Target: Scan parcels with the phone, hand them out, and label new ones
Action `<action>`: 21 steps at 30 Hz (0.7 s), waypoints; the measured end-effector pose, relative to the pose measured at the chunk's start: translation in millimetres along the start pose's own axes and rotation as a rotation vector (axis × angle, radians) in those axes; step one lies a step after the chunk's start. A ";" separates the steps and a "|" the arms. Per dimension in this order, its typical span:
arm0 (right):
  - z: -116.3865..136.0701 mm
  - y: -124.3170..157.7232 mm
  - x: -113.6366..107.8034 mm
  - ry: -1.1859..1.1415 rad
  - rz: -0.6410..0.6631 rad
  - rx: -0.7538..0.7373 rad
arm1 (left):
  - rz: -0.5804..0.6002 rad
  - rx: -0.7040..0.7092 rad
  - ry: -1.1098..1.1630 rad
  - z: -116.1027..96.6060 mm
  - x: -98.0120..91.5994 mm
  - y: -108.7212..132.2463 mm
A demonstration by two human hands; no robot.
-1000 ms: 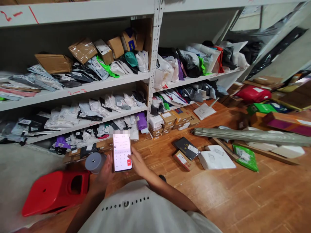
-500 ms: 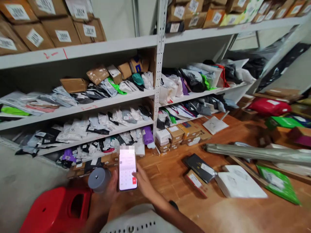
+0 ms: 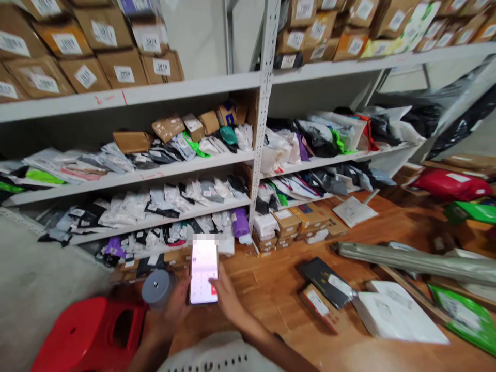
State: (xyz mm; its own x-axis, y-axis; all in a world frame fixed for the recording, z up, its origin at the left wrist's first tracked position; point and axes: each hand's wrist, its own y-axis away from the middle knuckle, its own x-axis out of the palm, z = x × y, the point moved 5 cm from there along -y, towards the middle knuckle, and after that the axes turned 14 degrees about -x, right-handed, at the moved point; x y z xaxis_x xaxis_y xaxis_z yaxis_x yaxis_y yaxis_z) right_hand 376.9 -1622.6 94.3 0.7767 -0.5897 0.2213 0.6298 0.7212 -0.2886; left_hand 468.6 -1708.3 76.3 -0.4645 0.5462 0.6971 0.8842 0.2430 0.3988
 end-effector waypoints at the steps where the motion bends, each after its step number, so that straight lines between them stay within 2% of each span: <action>1: 1.3 -1.6 0.3 -0.003 -0.006 0.016 | -0.007 -0.004 -0.001 -1.5 2.1 2.0; 5: 4.2 -8.9 4.6 -0.030 -0.037 0.029 | 0.004 -0.020 -0.031 -7.7 8.2 6.4; 9: 8.5 -11.2 10.0 0.013 -0.043 -0.033 | -0.026 0.010 -0.059 -9.4 5.9 7.2; 11: 10.4 -10.7 9.2 0.031 0.004 -0.068 | -0.024 0.025 -0.076 -9.4 4.2 6.7; 16: 12.2 -6.5 3.0 0.024 0.277 -0.072 | -0.029 0.004 -0.082 -9.4 1.5 3.1; 18: 12.8 -6.7 -0.2 0.045 0.298 -0.068 | -0.056 0.013 -0.095 -10.4 1.1 1.1; 21: 13.4 -9.5 -2.6 0.050 0.253 -0.090 | -0.081 0.026 -0.095 -10.8 -0.3 -2.1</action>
State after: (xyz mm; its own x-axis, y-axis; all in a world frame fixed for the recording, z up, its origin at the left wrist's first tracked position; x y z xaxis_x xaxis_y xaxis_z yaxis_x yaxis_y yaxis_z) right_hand 369.0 -1623.0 108.9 0.9064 -0.4134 0.0864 0.4105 0.8141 -0.4108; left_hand 466.3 -1717.6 81.7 -0.5289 0.5972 0.6030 0.8455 0.3094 0.4352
